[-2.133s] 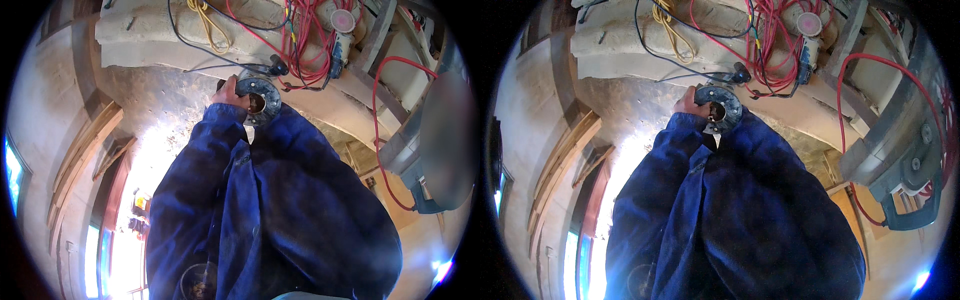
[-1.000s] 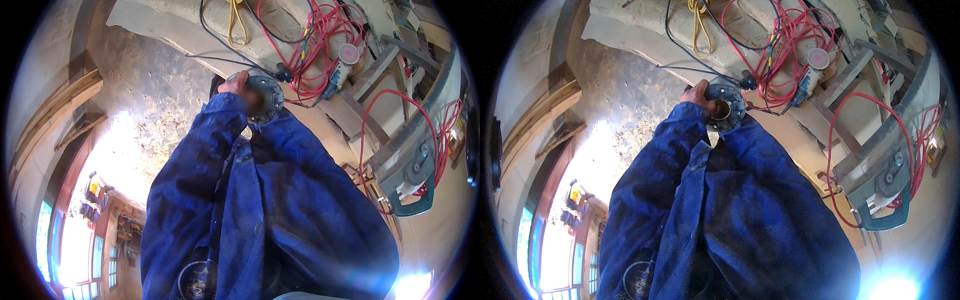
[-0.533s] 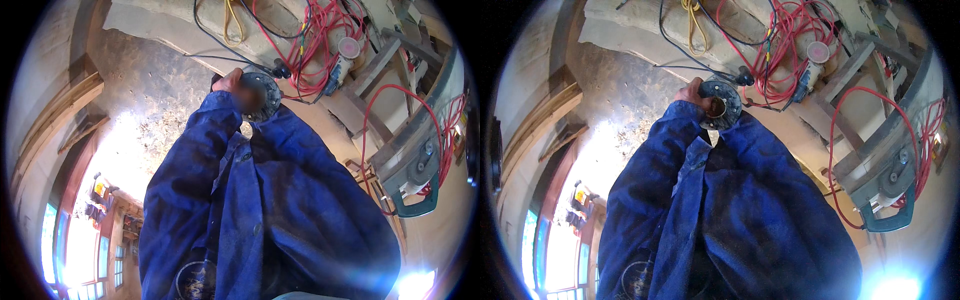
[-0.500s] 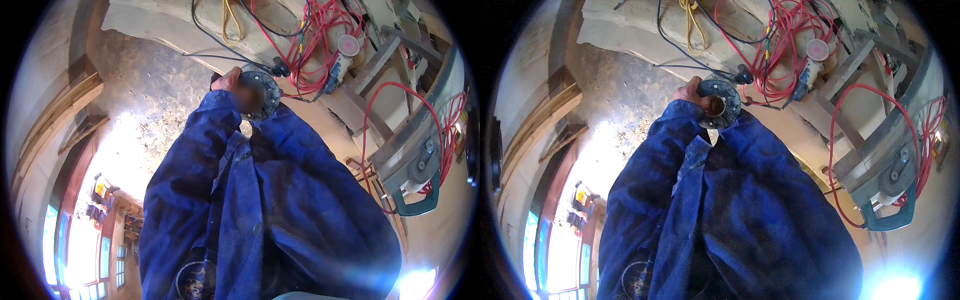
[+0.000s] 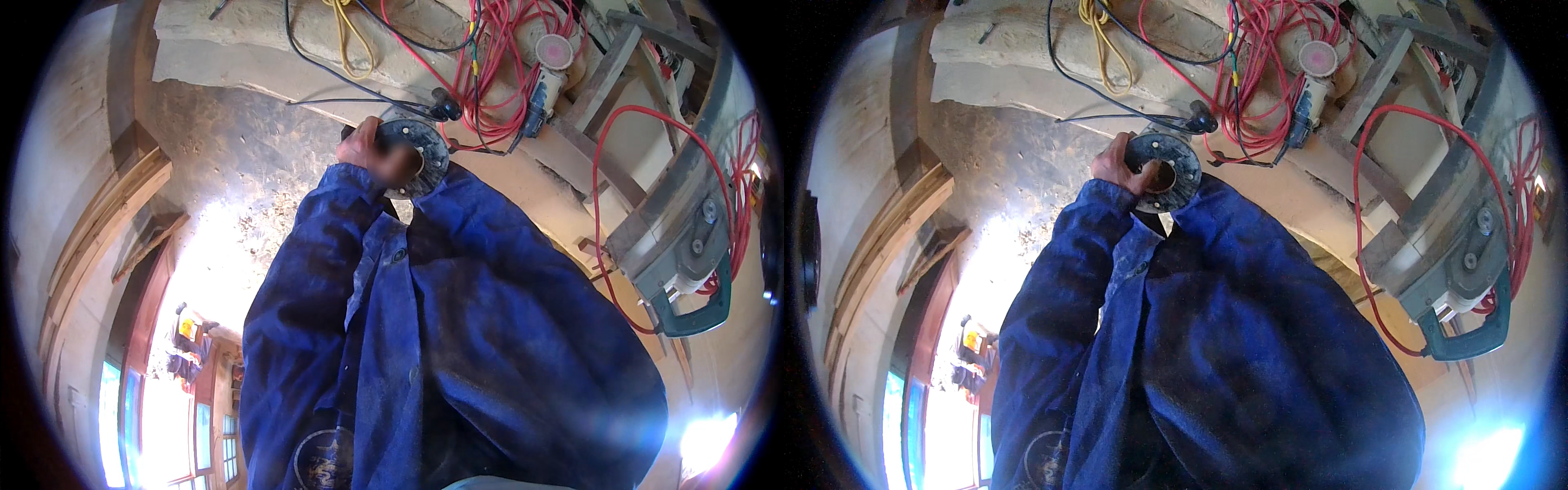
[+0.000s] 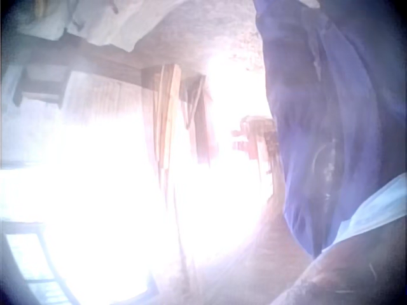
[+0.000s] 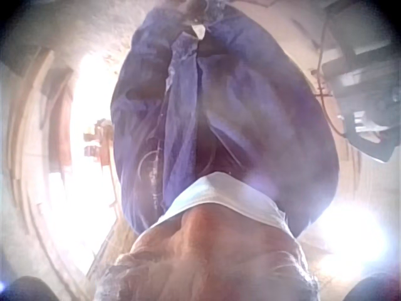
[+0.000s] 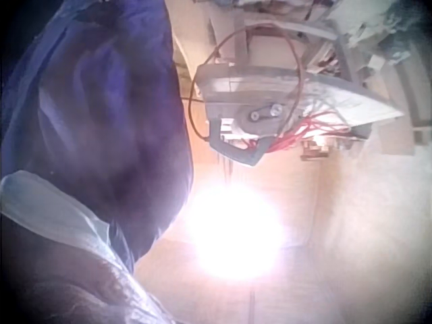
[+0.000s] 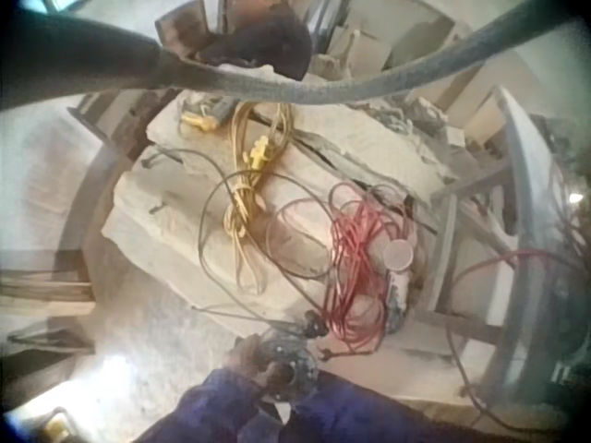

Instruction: The person uses a wrench to tighten or loosen a component on the base of a handheld woodworking router while it rests on a wooden surface.

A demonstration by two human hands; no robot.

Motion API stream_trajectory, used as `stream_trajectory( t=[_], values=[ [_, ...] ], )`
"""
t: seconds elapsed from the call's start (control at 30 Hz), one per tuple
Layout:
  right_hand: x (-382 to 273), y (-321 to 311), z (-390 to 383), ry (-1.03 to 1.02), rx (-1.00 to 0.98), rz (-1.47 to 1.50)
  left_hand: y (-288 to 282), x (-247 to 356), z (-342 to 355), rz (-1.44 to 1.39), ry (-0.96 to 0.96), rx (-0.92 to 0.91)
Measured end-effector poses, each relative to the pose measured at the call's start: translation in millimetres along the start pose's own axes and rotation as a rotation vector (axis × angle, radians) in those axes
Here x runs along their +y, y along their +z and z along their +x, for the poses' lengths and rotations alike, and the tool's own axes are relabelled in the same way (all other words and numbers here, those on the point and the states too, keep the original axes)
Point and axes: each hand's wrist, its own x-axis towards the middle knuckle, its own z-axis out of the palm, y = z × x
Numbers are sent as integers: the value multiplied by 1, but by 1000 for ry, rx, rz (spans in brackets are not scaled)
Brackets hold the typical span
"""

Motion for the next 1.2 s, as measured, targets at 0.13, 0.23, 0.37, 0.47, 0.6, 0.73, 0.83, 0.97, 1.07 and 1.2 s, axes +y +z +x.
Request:
stream_trajectory(
  t=[0.13, 0.23, 0.37, 0.47, 0.6, 0.73, 0.83, 0.97, 1.07, 1.2],
  values=[
    [14, -27, 6, 133, -69, -17, -1, -4, -1, -26, 45, 11],
    [28, -49, 27, 270, -596, 491, -4, 9, -1, -76, -88, 51],
    [46, -58, 39, 520, -992, 993, -4, 9, 7, -18, -83, 4],
    [53, -46, 49, 617, -1113, 1199, -2, 6, 8, 4, -148, 6],
    [70, -44, 57, 755, -1251, 1364, -1, 12, 8, 50, -203, 9],
    [83, -44, 62, 1502, -1464, 2186, -3, 8, 11, -4, -160, -17],
    [73, -41, 56, 934, -1336, 1674, -3, 17, 9, 42, -235, 2],
    [62, -43, 48, 685, -1168, 1316, -8, 22, 9, -68, -253, 4],
    [62, -51, 52, 584, -1072, 1197, -2, 8, 9, -54, -202, -19],
    [63, -64, 50, 496, -1007, 1082, -4, 10, 7, -19, -234, -20]
  ],
)
